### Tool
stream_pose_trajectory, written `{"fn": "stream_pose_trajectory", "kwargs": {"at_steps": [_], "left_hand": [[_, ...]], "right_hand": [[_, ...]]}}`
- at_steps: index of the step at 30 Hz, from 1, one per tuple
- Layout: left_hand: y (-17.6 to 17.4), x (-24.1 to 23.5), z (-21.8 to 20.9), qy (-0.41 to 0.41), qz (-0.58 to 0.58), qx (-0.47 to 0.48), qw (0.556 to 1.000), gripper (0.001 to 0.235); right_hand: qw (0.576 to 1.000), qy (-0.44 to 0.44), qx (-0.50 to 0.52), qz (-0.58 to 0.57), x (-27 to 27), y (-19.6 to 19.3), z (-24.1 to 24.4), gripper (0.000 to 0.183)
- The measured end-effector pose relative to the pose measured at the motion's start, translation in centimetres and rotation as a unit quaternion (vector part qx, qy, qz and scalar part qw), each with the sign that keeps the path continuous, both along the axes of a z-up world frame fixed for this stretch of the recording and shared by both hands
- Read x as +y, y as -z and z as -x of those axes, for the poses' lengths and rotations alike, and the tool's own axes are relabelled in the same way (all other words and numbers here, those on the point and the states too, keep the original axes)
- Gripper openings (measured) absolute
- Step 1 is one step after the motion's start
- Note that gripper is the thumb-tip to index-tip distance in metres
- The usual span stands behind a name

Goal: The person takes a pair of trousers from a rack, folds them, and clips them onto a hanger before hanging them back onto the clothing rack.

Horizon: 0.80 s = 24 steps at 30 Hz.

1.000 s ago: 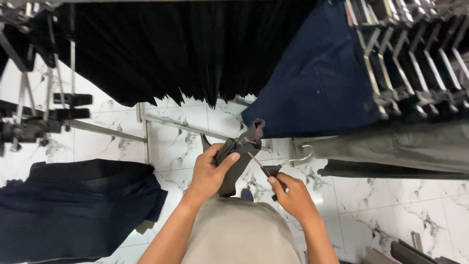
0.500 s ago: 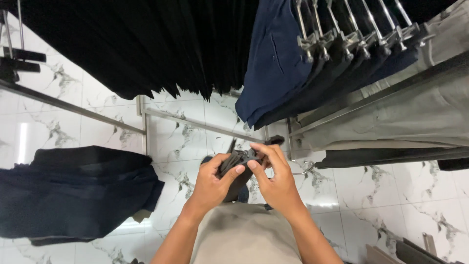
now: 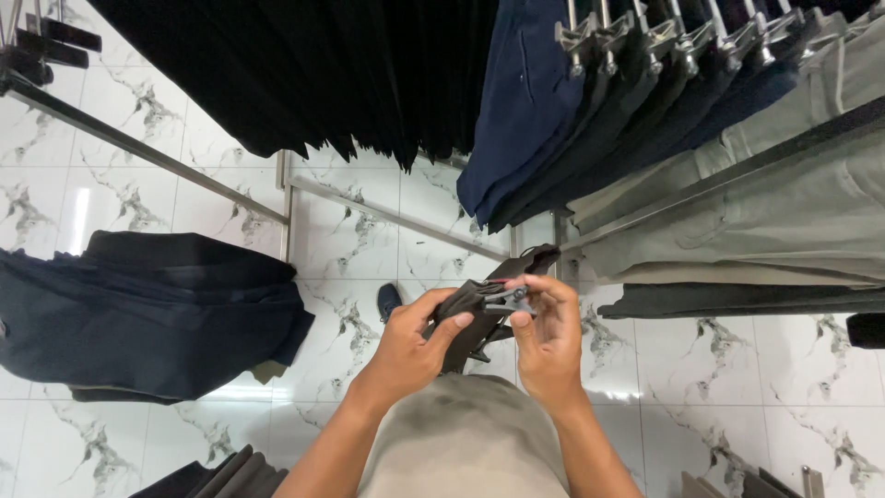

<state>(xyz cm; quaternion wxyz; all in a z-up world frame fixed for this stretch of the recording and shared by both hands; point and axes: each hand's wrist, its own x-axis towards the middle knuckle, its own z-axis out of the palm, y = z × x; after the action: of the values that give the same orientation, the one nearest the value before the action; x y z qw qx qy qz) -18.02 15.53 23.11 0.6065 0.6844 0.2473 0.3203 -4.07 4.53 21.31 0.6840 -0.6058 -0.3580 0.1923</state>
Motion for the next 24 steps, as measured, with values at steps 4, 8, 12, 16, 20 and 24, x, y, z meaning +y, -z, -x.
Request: {"fn": "stream_pose_trajectory", "kwargs": {"at_steps": [4,8,12,16,20,24], "left_hand": [[1.1,-0.6,-0.1,-0.032,-0.023,0.023,0.999,0.017],[1.0,-0.9,-0.3,-0.038,-0.007,0.031,0.999,0.014],[0.3,-0.5,-0.3,0.022,0.070,-0.010,0.997,0.029],[-0.5,-0.6,-0.4,0.073,0.100,-0.030,0.992,0.056],[-0.2,-0.7,-0.8,-0.018,0.055,0.023,0.998,0.019],[-0.9,-0.6,-1.2,-0.059,0.005,0.036,0.998,0.013]], "right_hand": [[0.999,-0.001,-0.038,-0.014,-0.6,0.6,-0.5,0.043],[0.999,-0.008,-0.046,-0.013,-0.6,0.8,-0.7,0.044],[0.996,0.011,-0.083,0.009,-1.0,1.4,-1.6,0.043],[0.995,0.023,-0.096,0.023,-1.2,1.5,-1.6,0.044],[0.996,0.027,-0.080,0.039,-1.2,1.6,-1.1,0.046],[0.999,0.018,-0.025,0.042,-0.8,0.2,-0.6,0.050]]}}
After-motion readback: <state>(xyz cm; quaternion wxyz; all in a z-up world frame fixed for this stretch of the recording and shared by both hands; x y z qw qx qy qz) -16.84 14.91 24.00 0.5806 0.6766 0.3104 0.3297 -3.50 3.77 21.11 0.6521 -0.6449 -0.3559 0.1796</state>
